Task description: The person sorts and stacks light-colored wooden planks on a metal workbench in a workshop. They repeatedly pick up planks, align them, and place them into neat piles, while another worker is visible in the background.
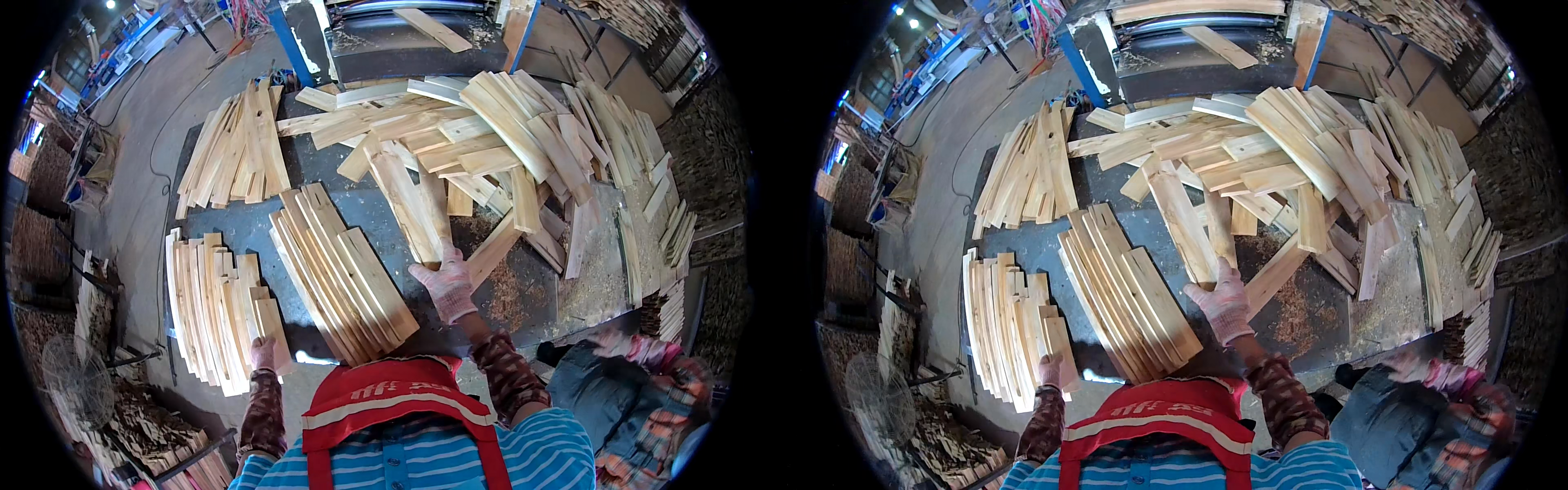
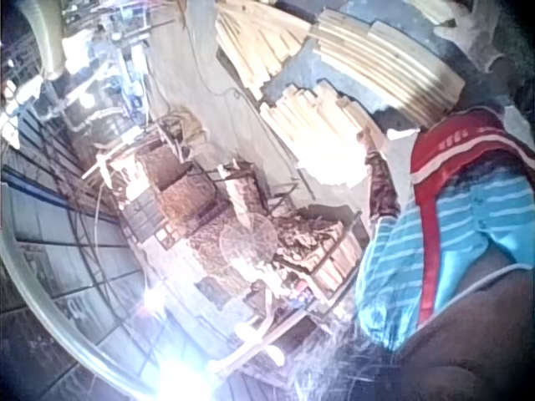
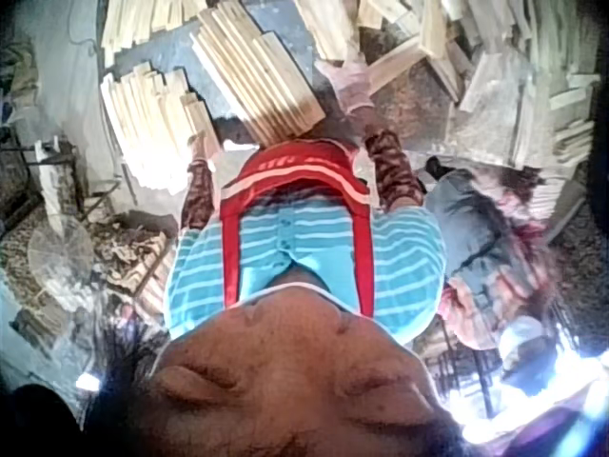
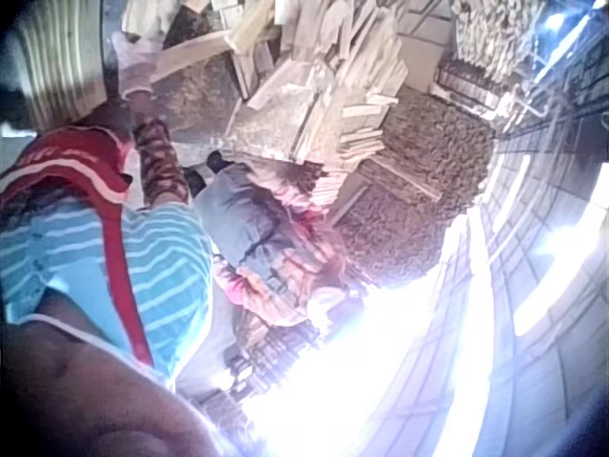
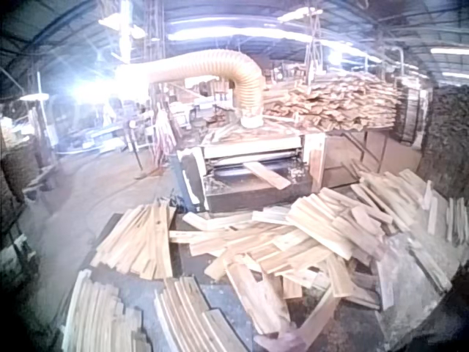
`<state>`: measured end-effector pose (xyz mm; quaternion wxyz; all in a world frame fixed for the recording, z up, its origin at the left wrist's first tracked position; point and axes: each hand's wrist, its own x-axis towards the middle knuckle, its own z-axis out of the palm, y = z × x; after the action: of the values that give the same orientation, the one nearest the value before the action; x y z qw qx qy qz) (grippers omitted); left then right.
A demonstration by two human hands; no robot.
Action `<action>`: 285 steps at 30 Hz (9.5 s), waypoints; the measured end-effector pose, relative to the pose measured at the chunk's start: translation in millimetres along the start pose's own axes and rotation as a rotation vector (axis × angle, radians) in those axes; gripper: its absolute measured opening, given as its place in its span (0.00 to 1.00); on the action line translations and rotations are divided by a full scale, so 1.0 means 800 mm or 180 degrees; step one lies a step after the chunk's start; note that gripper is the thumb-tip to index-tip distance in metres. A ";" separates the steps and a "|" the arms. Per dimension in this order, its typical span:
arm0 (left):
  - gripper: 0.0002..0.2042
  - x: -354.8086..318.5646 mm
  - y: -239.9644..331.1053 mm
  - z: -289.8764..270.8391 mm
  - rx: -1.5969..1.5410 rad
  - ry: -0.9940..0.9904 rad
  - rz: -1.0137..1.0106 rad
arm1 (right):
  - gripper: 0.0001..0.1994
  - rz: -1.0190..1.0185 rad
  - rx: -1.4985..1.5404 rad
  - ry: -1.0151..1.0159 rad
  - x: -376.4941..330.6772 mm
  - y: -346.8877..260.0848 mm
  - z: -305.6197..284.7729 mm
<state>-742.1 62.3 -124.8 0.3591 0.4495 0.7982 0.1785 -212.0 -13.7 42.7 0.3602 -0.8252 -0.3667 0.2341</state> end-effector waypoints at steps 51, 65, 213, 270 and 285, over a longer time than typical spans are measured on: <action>0.35 -0.122 0.187 0.211 -0.0648 -0.0307 -0.0130 | 0.18 0.2036 0.1910 0.2919 0.005 0.425 -0.412; 0.23 -0.299 0.486 0.412 -0.0880 -0.2123 0.0346 | 0.29 0.1865 -0.1292 0.1310 0.056 0.548 -0.481; 0.16 -0.224 0.406 0.234 -0.1450 -0.3101 0.0227 | 0.28 0.2170 0.4796 -0.2783 -0.033 0.031 -0.109; 0.23 -0.172 0.388 0.246 -0.4426 -0.2557 -0.1109 | 0.33 0.1380 0.3426 -0.2986 -0.004 -0.011 -0.094; 0.20 -0.215 0.463 0.273 -0.4329 -0.2021 -0.1405 | 0.47 0.0321 0.0766 -0.1414 0.001 0.027 -0.038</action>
<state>-305.7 105.9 23.4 0.7940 -0.0089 0.4435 0.4158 -182.1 -36.1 45.0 0.3543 -0.7220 -0.3646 0.4693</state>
